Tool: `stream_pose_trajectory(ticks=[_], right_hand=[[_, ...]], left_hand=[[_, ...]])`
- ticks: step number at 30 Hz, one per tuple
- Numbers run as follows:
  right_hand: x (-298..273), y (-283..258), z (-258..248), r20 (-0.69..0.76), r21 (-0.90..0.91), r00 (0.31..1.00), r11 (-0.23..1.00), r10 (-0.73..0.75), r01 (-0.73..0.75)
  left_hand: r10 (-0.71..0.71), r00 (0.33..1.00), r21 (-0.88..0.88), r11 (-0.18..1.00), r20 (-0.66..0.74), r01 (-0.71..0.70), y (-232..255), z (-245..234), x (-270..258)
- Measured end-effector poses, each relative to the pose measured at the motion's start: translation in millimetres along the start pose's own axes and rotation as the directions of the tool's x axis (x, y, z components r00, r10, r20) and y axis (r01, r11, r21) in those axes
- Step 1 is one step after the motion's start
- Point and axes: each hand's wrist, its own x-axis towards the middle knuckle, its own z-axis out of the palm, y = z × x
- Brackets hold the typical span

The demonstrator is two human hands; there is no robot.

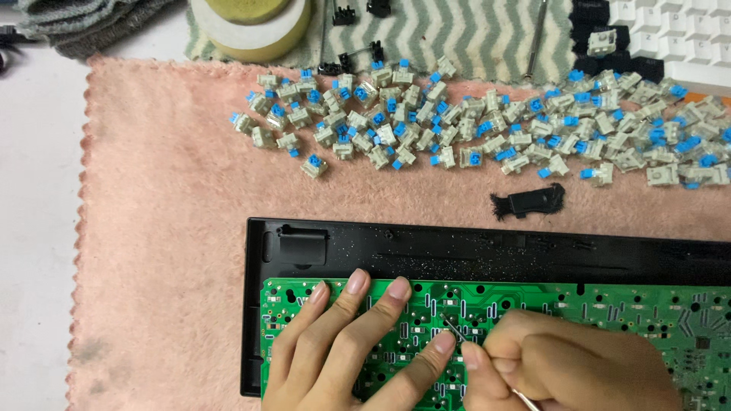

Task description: The person uses a small metal tool to scrape and clean the surface of a green keyboard circuit board. The person holds the board steady with one hand while using the tool with the other to remove debris from the PCB.

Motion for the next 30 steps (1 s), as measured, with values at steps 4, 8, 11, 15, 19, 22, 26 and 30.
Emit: stream_pose_trajectory(ticks=[4, 8, 11, 15, 19, 22, 26, 30], right_hand=[[-10.1, 14.1, -2.7, 0.102, 0.111, 0.988, 0.985, 0.119, -0.13], [-4.7, 6.8, -4.6, 0.038, -0.032, 0.997, 0.998, 0.063, -0.061], [-0.7, -5.3, -3.7, -0.011, -0.065, 0.995, 0.993, 0.096, -0.096], [5.5, -20.7, 0.7, -0.126, -0.107, 0.981, 0.982, 0.145, -0.159], [6.7, -17.0, -0.7, -0.139, -0.069, 0.984, 0.99, 0.112, -0.123], [5.0, -7.6, -2.8, -0.085, -0.061, 0.989, 0.99, 0.124, -0.129], [-0.6, 5.2, -5.6, 0.009, -0.041, 0.997, 0.996, 0.075, -0.074], [-3.5, 9.3, -3.7, 0.031, -0.11, 0.994, 0.989, 0.105, -0.1]], left_hand=[[-0.007, 1.0, 0.011, 1.0, -0.022, 0.007, 0.7, 0.1, 1.1], [-0.012, 1.0, -0.012, 1.0, -0.01, 0.012, 0.4, 0.9, -0.2], [-0.013, 1.0, -0.011, 1.0, -0.01, 0.013, 0.9, -0.2, 0.9], [-0.041, 0.999, -0.029, 0.999, 0.003, 0.041, 3.4, -1.6, 1.8], [-0.027, 1.0, -0.021, 0.999, 0.0, 0.027, 2.1, -0.7, 0.7], [-0.023, 1.0, -0.023, 0.999, -0.011, 0.022, 1.2, -0.2, -0.5], [-0.03, 1.0, -0.041, 0.999, -0.005, 0.03, 2.9, -1.3, -0.2], [-0.016, 1.0, -0.02, 1.0, -0.023, 0.016, 1.2, 1.3, -0.4]])
